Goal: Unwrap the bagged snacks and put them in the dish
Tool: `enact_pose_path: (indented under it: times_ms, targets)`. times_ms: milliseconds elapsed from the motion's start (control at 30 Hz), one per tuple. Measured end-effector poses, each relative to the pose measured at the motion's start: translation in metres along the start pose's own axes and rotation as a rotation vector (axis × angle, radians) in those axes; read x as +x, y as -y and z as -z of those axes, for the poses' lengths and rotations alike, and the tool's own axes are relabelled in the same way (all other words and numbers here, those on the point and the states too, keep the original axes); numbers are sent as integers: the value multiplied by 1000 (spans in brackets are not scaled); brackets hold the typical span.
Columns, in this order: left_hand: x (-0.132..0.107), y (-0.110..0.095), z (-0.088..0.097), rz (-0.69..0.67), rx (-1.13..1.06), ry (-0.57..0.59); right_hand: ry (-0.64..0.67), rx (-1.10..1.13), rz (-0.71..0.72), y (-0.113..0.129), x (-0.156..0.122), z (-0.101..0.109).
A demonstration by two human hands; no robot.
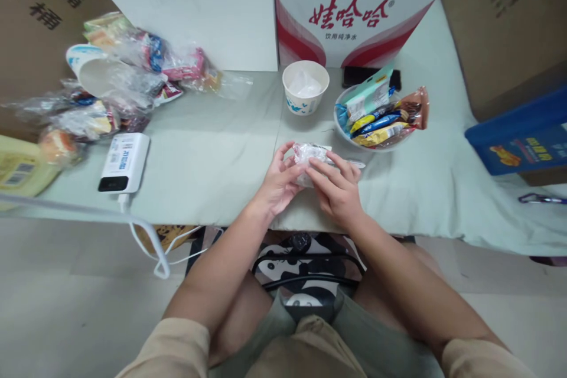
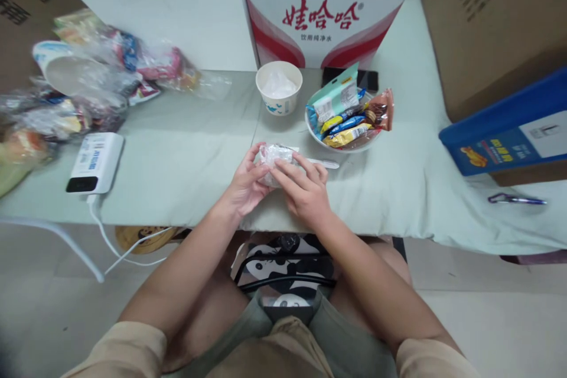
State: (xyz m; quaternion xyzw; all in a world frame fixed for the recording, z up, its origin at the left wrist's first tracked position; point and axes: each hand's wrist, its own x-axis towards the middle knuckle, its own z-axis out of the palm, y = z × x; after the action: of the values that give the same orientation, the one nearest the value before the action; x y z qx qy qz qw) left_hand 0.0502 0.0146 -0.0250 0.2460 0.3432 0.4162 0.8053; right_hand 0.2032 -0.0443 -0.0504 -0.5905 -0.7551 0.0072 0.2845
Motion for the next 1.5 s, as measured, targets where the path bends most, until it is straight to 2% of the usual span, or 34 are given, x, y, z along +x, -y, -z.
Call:
enact_pose_path:
  times_ms: [100,233,400,567,733,833,933,1000,1067,1200,1267,1400,1500]
  targets:
    - [0,-3,1,6,-1,19,18,26,65,5,2,-3]
    - [2,-6,8,-103,-7,-60,59,106,92,4,2,0]
    - [9,-12,21,-289,57,-138,2,43,-95,-16,3,4]
    - [9,-20,28,-316,89,-153,134,-140,-220,-27,2,3]
    - [9,-20,33,-366,170,-205,234,-207,-312,-27,5,16]
    - [10,-18,35,-400,259,-243,180,-87,-352,-27,6,23]
    - [10,-15,36,-440,386,-253,98,270,-407,-24,5,24]
    - [10,-13,35,-472,507,-217,107,494,-418,-19,4,24]
    - [10,-10,33,-495,624,-151,122,610,-397,-13,4,22]
    - [11,-3,32,-491,731,-14,117,617,-314,-6,6,20]
    - [13,-2,34,-490,727,7,129,589,-282,-7,7,19]
    - [15,-8,42,-506,553,-115,192,520,-258,-15,7,21]
    - [14,-15,46,-466,440,-216,204,449,-282,-25,5,23]
